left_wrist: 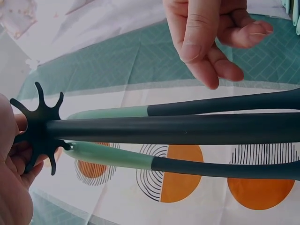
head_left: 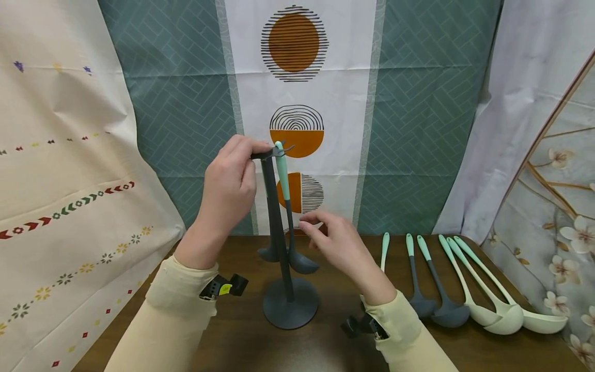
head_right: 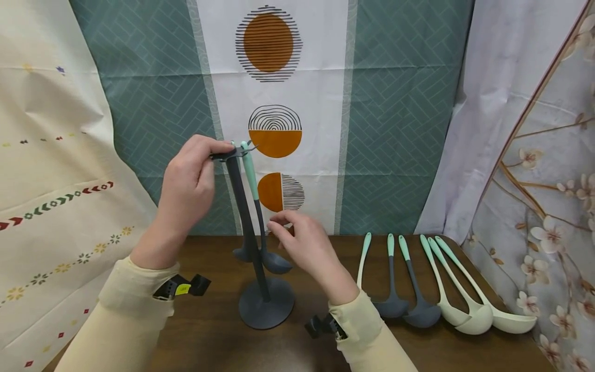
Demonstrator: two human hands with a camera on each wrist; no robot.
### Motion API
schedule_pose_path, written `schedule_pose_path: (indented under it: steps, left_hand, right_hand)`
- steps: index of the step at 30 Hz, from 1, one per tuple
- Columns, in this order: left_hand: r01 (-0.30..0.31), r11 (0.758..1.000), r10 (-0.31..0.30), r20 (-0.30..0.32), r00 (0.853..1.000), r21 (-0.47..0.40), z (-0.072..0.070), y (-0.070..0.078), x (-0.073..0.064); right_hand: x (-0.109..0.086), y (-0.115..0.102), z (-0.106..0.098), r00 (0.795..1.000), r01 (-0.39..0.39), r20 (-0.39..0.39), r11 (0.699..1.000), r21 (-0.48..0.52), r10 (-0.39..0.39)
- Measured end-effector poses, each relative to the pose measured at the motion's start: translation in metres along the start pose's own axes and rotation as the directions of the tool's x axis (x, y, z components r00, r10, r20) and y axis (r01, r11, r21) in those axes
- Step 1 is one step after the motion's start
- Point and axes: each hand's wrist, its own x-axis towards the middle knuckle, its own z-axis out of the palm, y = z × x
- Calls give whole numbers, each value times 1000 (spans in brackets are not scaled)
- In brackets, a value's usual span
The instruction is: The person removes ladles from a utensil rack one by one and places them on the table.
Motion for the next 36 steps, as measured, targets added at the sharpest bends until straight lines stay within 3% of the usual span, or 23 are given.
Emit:
schedule_pose_path:
  steps: [8, 17, 36]
  left_hand:
    - [-12, 1000, 12, 19, 1000, -19, -1, -3, 0]
    - [-33, 998, 34, 29, 999, -59, -3, -8, 1]
    - [-74, 986, 79, 26, 997, -147, -5, -17, 2]
  right_hand:
    - [2, 1, 12, 999, 45, 2, 999, -2, -45]
    - [3, 1, 21, 998, 35, 47, 997, 67, -38]
    - [4, 4, 27, 994, 72, 73, 994, 83, -78]
